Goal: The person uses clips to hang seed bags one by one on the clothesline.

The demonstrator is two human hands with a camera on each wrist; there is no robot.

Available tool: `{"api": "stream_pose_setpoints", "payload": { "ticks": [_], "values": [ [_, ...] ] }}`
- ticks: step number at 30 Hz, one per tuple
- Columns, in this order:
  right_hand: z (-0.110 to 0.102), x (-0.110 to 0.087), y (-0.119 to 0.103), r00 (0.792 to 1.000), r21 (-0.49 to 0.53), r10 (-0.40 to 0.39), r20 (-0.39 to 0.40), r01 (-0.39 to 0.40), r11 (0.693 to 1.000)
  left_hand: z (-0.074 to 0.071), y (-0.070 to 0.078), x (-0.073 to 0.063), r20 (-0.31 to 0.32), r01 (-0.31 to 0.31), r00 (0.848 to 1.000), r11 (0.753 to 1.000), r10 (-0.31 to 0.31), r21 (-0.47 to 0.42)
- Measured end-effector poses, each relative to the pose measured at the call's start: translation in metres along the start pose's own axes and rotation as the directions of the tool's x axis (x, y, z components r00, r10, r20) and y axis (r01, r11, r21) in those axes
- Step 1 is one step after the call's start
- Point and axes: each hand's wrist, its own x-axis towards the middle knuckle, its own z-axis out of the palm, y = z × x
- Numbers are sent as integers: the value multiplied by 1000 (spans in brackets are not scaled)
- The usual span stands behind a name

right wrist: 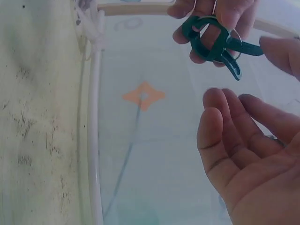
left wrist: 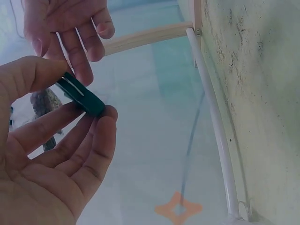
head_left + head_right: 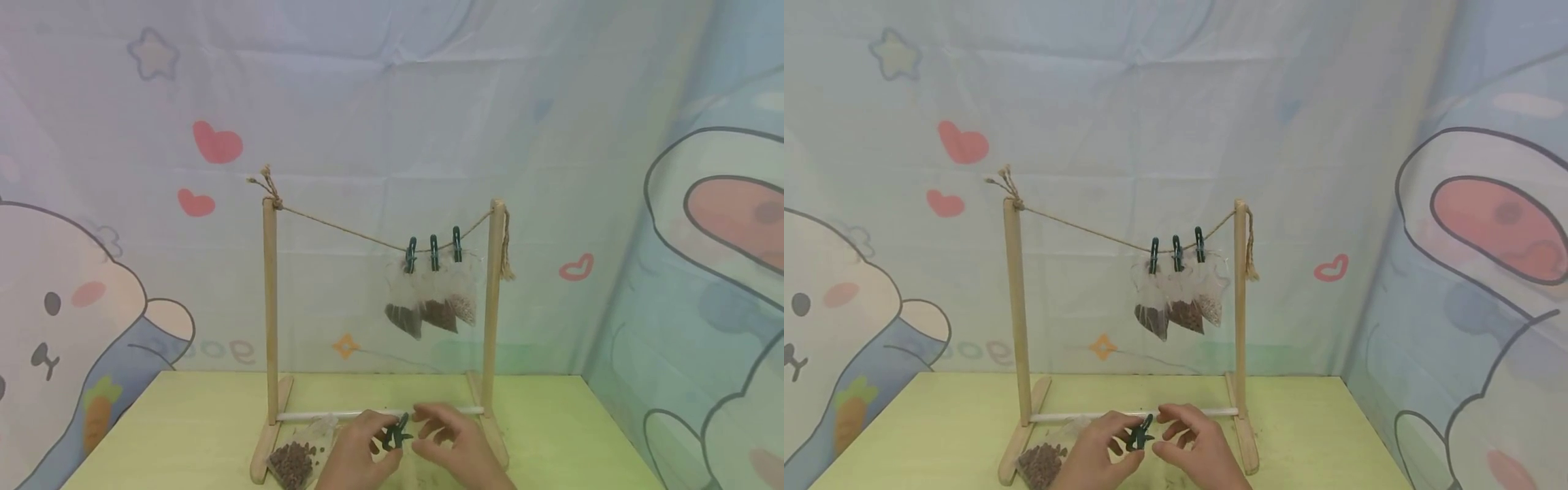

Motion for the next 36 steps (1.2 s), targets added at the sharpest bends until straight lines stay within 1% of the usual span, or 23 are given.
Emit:
{"api": "stream_pose_setpoints", "payload": {
  "ticks": [3, 5, 7, 11, 13, 16, 18, 19, 21, 22, 24, 26, 27, 29, 30, 32, 33, 36],
  "values": [
    [-3, 0, 3, 998, 2, -45, 40, 45, 999, 2, -1, 1, 51, -4, 999, 1000, 4, 1],
    [-4, -1, 4, 996, 19, -60, 60, 59, 998, 3, -1, 1, 79, -4, 997, 1000, 3, 9],
    [-5, -2, 5, 994, 30, -79, 69, 77, 997, 3, 0, 1, 101, 11, 995, 1000, -13, 23],
    [-5, -3, 6, 994, 35, -90, 67, 88, 995, 4, 0, 2, 118, 1, 993, 999, -5, 32],
    [-6, -3, 6, 995, 36, -78, 69, 76, 996, 4, 0, 2, 124, 3, 992, 1000, -5, 18],
    [-5, -3, 5, 997, 35, -45, 66, 43, 998, 3, -1, 3, 143, 30, 989, 999, -27, -13],
    [-4, -3, 4, 998, 22, -30, 47, 29, 999, -1, -2, 2, 154, 67, 986, 998, -64, -14],
    [-4, -3, 4, 999, 4, -35, 29, 35, 999, -3, -3, 1, 151, 89, 985, 996, -87, -2],
    [-3, -3, 4, 998, -37, -56, -18, 55, 998, -10, -5, 0, 108, 133, 985, 990, -137, 46],
    [-3, -3, 4, 996, -64, -77, -45, 75, 995, -14, -7, -1, 72, 157, 984, 984, -163, 83],
    [-3, -3, 5, 987, -115, -131, -91, 120, 986, -21, -12, -3, -27, 198, 980, 966, -196, 164],
    [-4, -3, 5, 977, -149, -175, -122, 156, 976, -26, -20, -5, -131, 232, 970, 945, -206, 229],
    [-4, -3, 6, 972, -162, -192, -133, 170, 972, -28, -24, -6, -177, 251, 962, 933, -210, 259],
    [-5, -3, 7, 968, -176, -207, -146, 180, 968, -31, -33, -7, -253, 277, 946, 911, -203, 304],
    [-6, -3, 8, 967, -179, -205, -149, 177, 968, -32, -38, -8, -282, 291, 938, 902, -203, 319],
    [-7, -2, 9, 973, -179, -174, -154, 145, 973, -33, -48, -8, -322, 314, 925, 885, -202, 343],
    [-8, -2, 10, 977, -180, -153, -151, 125, 976, -34, -52, -9, -331, 326, 920, 877, -209, 352],
    [-11, -2, 11, 987, -176, -80, -139, 54, 983, -36, -63, -9, -324, 355, 914, 865, -242, 355]
  ]
}}
